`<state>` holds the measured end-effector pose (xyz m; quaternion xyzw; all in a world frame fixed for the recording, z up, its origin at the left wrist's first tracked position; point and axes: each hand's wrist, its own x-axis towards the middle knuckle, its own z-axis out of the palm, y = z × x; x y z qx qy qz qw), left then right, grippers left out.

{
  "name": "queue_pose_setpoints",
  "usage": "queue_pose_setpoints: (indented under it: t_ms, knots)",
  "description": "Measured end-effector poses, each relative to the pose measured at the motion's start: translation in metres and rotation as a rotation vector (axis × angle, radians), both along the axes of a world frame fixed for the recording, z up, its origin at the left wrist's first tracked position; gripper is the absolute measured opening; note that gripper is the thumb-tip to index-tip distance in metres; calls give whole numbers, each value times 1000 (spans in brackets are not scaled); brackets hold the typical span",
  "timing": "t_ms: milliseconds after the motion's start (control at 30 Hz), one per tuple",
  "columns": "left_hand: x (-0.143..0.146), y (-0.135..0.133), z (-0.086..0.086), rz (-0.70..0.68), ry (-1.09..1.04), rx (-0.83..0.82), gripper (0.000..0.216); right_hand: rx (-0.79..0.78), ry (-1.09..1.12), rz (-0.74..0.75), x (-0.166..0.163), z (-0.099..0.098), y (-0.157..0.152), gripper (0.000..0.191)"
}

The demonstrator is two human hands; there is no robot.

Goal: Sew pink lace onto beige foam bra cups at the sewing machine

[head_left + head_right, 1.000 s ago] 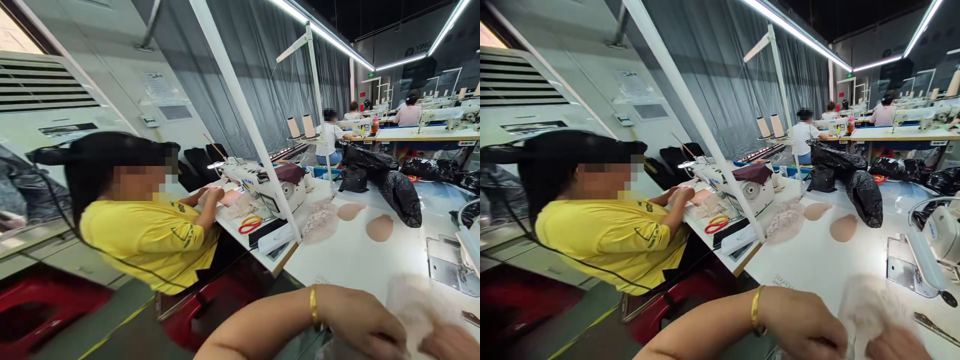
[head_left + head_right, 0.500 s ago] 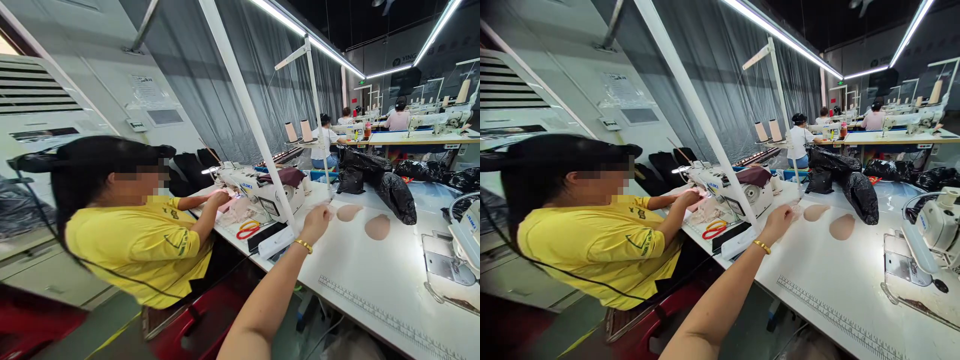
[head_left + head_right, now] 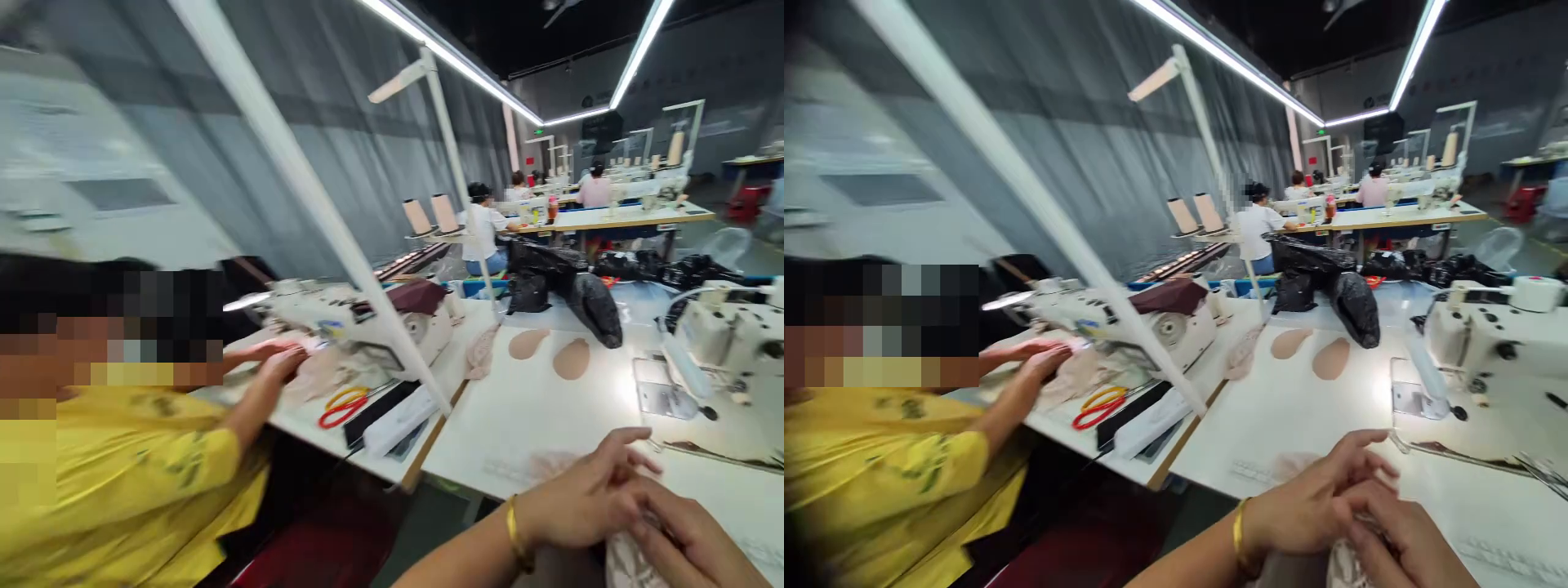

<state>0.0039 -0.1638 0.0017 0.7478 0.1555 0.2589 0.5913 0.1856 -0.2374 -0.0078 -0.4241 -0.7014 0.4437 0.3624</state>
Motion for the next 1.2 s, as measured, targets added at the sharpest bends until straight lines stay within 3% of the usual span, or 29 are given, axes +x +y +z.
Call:
queue_pose_setpoints:
  t_ms: [67,133,200,267,367,433,533,667,700,800,933,1000,1067,1100,1133,1200]
  knots:
    - [-3,7,-5,-242,114,-276,95,-23,-55,-31,15,14,-3,36]
    - [-8,16,-8,-323,264,-489,74,-25,-140,-209,40,16,-2,35]
    - [-13,26,-7,-239,309,-550,60,68,-340,-413,76,6,-1,34]
    - [-17,33,0,-119,229,-602,59,313,-725,-616,119,-11,-2,33]
    - [-16,33,14,22,59,-641,55,376,-858,-801,173,-39,-3,33]
    - [-10,30,20,52,12,-615,52,393,-868,-819,191,-54,-2,31]
    - [5,29,19,28,57,-565,56,365,-745,-781,183,-65,-3,32]
    - [23,30,8,-23,124,-560,65,318,-591,-626,129,-47,-8,28]
    - [26,30,6,-37,115,-566,66,358,-606,-558,114,-39,-8,26]
    - [33,30,-1,-75,76,-571,66,655,-742,-533,78,-22,-1,25]
    - [38,29,-1,-101,131,-462,55,895,-880,-481,55,-19,11,28]
    - [32,33,7,-133,219,-374,48,889,-882,-463,56,-24,10,31]
    - [14,42,23,-99,334,-261,41,769,-875,-497,71,-33,5,33]
    - [1,49,33,-25,392,-173,39,685,-879,-534,85,-39,1,34]
    - [-13,56,43,142,433,-43,36,627,-890,-580,102,-45,-3,36]
    - [-40,70,58,634,459,380,34,572,-969,-713,140,-58,-11,43]
